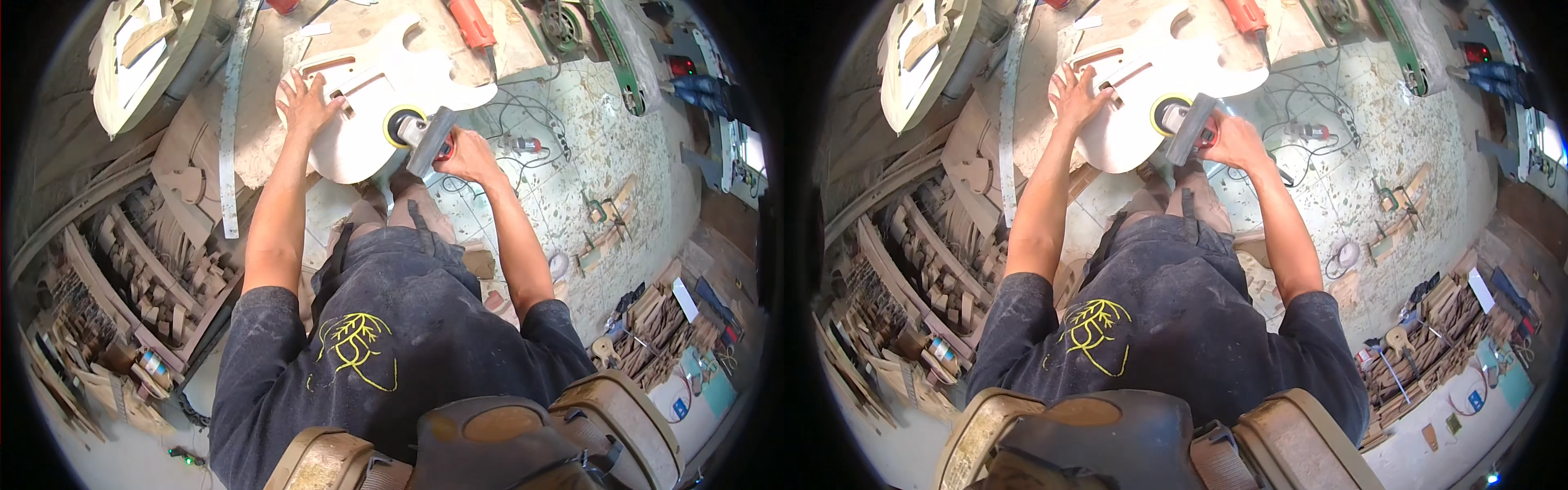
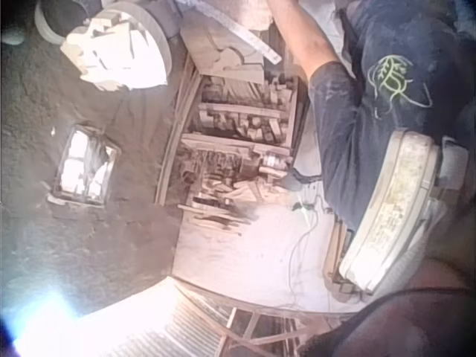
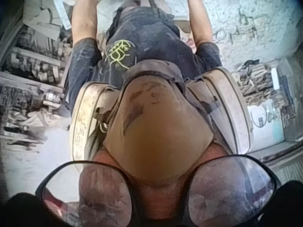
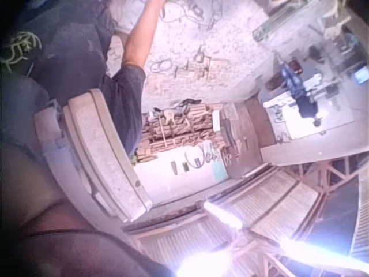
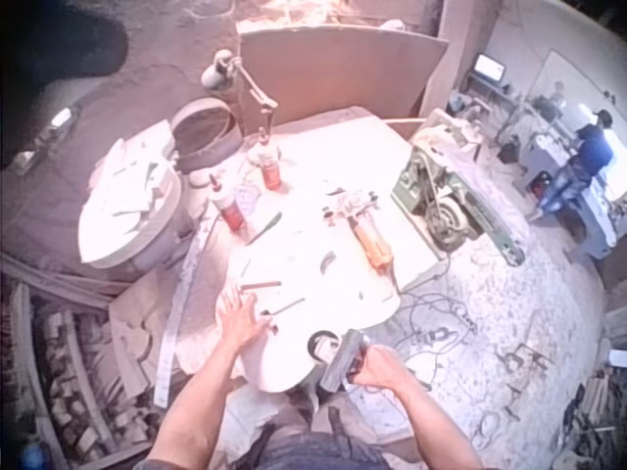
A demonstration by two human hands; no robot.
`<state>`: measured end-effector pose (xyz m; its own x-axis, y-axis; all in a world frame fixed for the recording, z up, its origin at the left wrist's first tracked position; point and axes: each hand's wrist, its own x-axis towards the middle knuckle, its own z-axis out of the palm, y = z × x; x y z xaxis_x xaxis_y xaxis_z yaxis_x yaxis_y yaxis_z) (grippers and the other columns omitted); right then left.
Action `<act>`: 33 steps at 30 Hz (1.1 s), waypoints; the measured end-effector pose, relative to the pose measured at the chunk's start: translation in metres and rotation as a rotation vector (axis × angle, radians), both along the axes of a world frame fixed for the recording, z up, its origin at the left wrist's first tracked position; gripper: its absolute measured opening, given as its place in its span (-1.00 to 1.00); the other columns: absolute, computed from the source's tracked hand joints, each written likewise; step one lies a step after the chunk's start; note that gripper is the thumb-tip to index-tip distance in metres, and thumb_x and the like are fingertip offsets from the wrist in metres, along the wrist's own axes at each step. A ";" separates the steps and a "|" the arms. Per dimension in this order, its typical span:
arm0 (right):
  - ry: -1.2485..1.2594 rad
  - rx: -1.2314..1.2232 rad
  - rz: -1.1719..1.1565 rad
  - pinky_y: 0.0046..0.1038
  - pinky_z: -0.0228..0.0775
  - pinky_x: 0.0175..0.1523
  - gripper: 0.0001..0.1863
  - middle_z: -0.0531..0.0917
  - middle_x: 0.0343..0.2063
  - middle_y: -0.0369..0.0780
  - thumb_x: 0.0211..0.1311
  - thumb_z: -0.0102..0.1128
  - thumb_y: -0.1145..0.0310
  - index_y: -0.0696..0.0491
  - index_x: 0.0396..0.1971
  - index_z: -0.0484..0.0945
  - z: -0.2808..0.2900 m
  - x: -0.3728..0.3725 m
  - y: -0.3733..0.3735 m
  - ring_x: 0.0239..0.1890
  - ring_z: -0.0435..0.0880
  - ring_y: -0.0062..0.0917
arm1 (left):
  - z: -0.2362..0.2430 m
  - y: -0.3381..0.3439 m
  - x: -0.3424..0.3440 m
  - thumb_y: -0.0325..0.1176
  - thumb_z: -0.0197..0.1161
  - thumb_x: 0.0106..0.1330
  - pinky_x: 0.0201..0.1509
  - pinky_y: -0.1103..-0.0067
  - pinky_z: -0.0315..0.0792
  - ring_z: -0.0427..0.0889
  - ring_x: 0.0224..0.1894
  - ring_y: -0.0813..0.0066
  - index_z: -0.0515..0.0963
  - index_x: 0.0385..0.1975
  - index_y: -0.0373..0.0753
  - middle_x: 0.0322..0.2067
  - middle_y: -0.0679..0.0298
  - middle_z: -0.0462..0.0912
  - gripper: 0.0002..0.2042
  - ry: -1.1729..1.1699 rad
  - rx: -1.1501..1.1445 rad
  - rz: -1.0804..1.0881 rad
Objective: The person sands the surface and sides of a wooden guitar body using an orbital sander.
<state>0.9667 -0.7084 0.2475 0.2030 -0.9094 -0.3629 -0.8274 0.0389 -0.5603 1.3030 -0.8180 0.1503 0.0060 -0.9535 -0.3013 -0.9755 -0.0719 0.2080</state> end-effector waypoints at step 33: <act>-0.094 0.022 0.217 -0.04 0.49 -0.12 -0.38 0.69 -0.34 0.10 -0.23 0.48 0.02 0.18 -0.24 0.52 -0.010 0.004 -0.006 -0.21 0.68 0.05 | 0.004 -0.001 -0.003 0.28 0.32 0.21 0.47 -0.34 -0.20 -0.29 0.57 -0.41 0.30 0.44 0.10 0.57 -0.17 -0.23 -0.19 0.049 -0.033 -0.032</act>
